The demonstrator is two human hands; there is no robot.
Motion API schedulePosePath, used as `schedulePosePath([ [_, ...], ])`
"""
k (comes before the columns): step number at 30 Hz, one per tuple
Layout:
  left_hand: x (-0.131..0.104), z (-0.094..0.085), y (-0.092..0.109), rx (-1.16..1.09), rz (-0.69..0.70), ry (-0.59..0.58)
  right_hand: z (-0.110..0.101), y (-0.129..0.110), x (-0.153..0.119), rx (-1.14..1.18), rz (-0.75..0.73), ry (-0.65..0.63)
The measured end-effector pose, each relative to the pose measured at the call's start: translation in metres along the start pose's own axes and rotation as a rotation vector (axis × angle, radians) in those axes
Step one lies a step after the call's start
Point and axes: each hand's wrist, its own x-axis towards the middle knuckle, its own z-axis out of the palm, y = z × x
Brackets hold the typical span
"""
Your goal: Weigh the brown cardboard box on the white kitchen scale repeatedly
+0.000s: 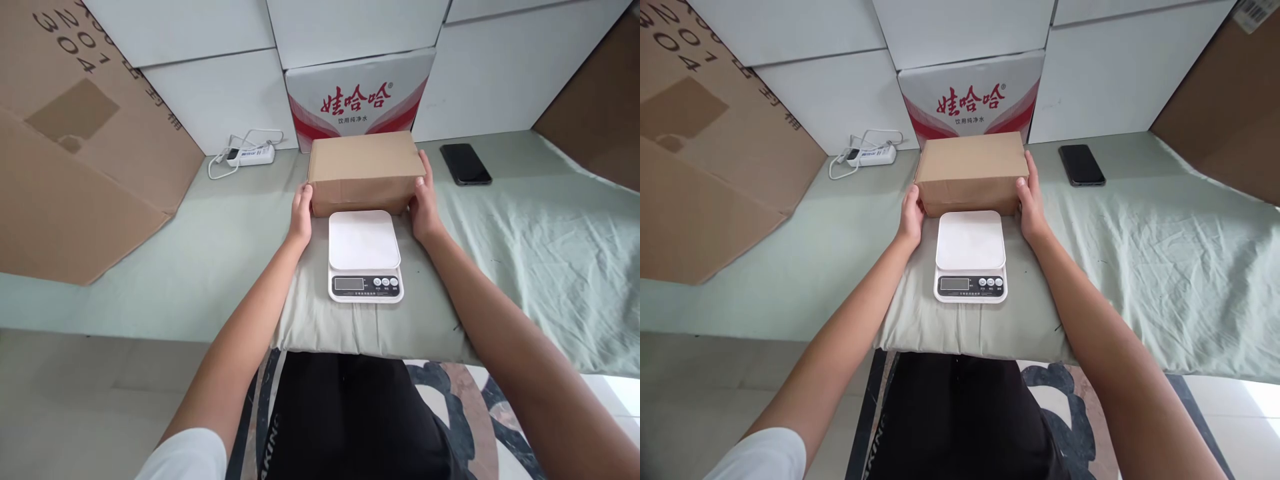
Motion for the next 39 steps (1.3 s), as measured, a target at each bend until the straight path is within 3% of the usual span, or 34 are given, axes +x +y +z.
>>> schedulePosePath([
  [2, 0.005, -0.011, 0.004, 0.027, 0.046, 0.015, -0.018, 0.004, 0.005, 0.043, 0.092, 0.039],
  [5, 0.013, -0.036, 0.015, 0.05, 0.13, 0.108, -0.064, 0.009, 0.012, 0.063, 0.205, 0.177],
  [7, 0.015, -0.05, 0.021, 0.049, 0.125, 0.143, -0.092, 0.012, 0.013, 0.069, 0.265, 0.265],
  [9, 0.015, -0.056, 0.023, 0.052, 0.091, 0.146, -0.106, 0.013, 0.011, 0.073, 0.285, 0.264],
  [11, 0.012, -0.054, 0.021, 0.063, 0.063, 0.126, -0.1, 0.01, 0.006, 0.062, 0.268, 0.177],
  [17, 0.004, -0.034, 0.01, 0.095, -0.026, -0.063, -0.033, -0.036, -0.012, 0.085, 0.387, -0.031],
  [21, -0.004, -0.023, 0.011, 0.059, -0.071, -0.142, -0.009, -0.053, -0.019, 0.148, 0.361, -0.126],
  [27, -0.009, -0.012, 0.024, 0.086, 0.034, -0.189, 0.0, -0.045, -0.019, 0.119, 0.275, -0.112],
  [32, -0.016, -0.009, 0.045, 0.176, 0.27, -0.168, 0.002, -0.062, -0.015, 0.026, 0.018, -0.109],
  [35, -0.036, -0.008, 0.057, 0.201, 0.34, -0.136, -0.001, -0.084, -0.023, -0.039, -0.021, -0.12],
  [39, -0.078, -0.014, 0.062, 0.165, 0.313, -0.14, -0.007, -0.112, -0.051, -0.104, 0.036, -0.128],
])
